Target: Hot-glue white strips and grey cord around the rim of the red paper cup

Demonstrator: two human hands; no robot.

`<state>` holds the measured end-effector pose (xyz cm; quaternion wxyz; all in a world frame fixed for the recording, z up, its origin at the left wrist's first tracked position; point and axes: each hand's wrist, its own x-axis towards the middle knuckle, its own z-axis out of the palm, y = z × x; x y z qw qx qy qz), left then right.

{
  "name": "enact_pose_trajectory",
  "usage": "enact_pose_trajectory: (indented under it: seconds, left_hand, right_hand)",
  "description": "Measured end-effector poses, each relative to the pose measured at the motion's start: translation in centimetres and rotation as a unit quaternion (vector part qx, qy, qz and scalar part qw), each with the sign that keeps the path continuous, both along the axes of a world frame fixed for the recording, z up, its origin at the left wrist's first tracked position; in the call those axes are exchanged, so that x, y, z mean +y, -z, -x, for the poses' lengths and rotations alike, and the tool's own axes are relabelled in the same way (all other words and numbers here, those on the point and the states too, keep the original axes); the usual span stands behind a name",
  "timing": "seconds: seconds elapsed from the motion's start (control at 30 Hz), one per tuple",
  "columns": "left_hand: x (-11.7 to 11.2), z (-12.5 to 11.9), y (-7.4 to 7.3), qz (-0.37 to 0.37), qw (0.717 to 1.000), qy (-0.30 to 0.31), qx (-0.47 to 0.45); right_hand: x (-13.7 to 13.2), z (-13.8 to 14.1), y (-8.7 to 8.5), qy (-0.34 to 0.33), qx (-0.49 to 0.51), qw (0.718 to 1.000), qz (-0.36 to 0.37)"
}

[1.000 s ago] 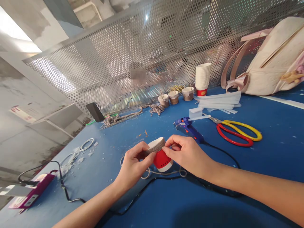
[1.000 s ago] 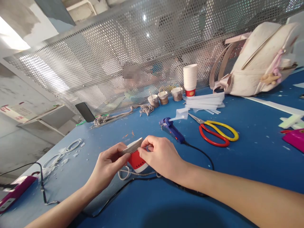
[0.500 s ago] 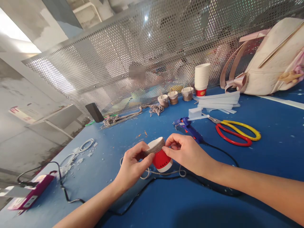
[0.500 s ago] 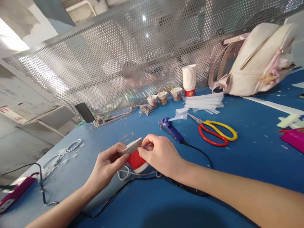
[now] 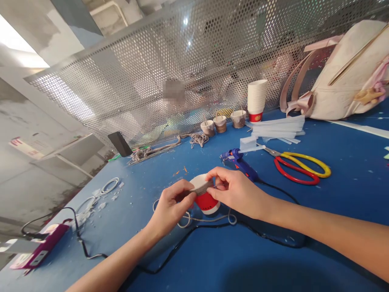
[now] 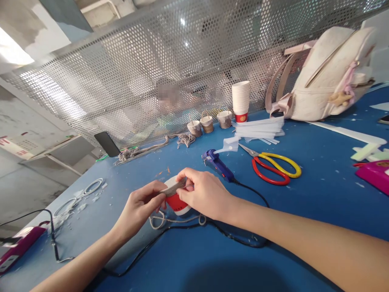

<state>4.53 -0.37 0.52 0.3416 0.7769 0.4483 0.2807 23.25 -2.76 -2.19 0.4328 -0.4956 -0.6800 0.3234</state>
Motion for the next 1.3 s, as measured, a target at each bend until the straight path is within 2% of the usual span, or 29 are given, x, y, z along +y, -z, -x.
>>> enact_pose_trajectory:
  seconds: [0.1, 0.3, 0.6, 0.77, 0.97, 1.07, 1.2, 1.3]
  left_hand:
    - [-0.1, -0.1, 0.2, -0.041, 0.999, 0.016, 0.013]
    - [-0.4, -0.4, 0.8, -0.192, 0.981, 0.020, 0.028]
    - [-0.2, -0.5, 0.9, -0.241, 0.968, 0.057, 0.037]
    - [-0.2, -0.5, 0.9, -0.225, 0.973, 0.032, 0.044]
    - [-0.3, -0.3, 0.6, -0.119, 0.992, -0.017, 0.042]
    - [-0.4, -0.3, 0.5, -0.087, 0.995, -0.032, 0.023]
    - [-0.5, -0.5, 0.5, -0.082, 0.996, -0.039, 0.004]
    - [-0.5, -0.6, 0.6, -0.090, 0.995, -0.039, 0.001]
  right_hand:
    - [-0.2, 0.1, 0.1, 0.025, -0.058, 0.997, -0.032]
    - [-0.7, 0.4, 0.0, 0.042, -0.102, 0.992, -0.055]
    - [-0.7, 0.6, 0.4, 0.040, -0.113, 0.990, -0.068]
    - [-0.7, 0.6, 0.4, 0.041, -0.103, 0.991, -0.078]
    - [-0.9, 0.6, 0.1, 0.038, -0.064, 0.995, -0.069]
    - [-0.9, 0.5, 0.4, 0.047, -0.071, 0.991, -0.100]
    - [-0.8, 0.5, 0.9, 0.053, -0.107, 0.981, -0.155]
    - [-0.9, 0.5, 1.0, 0.063, -0.109, 0.977, -0.169]
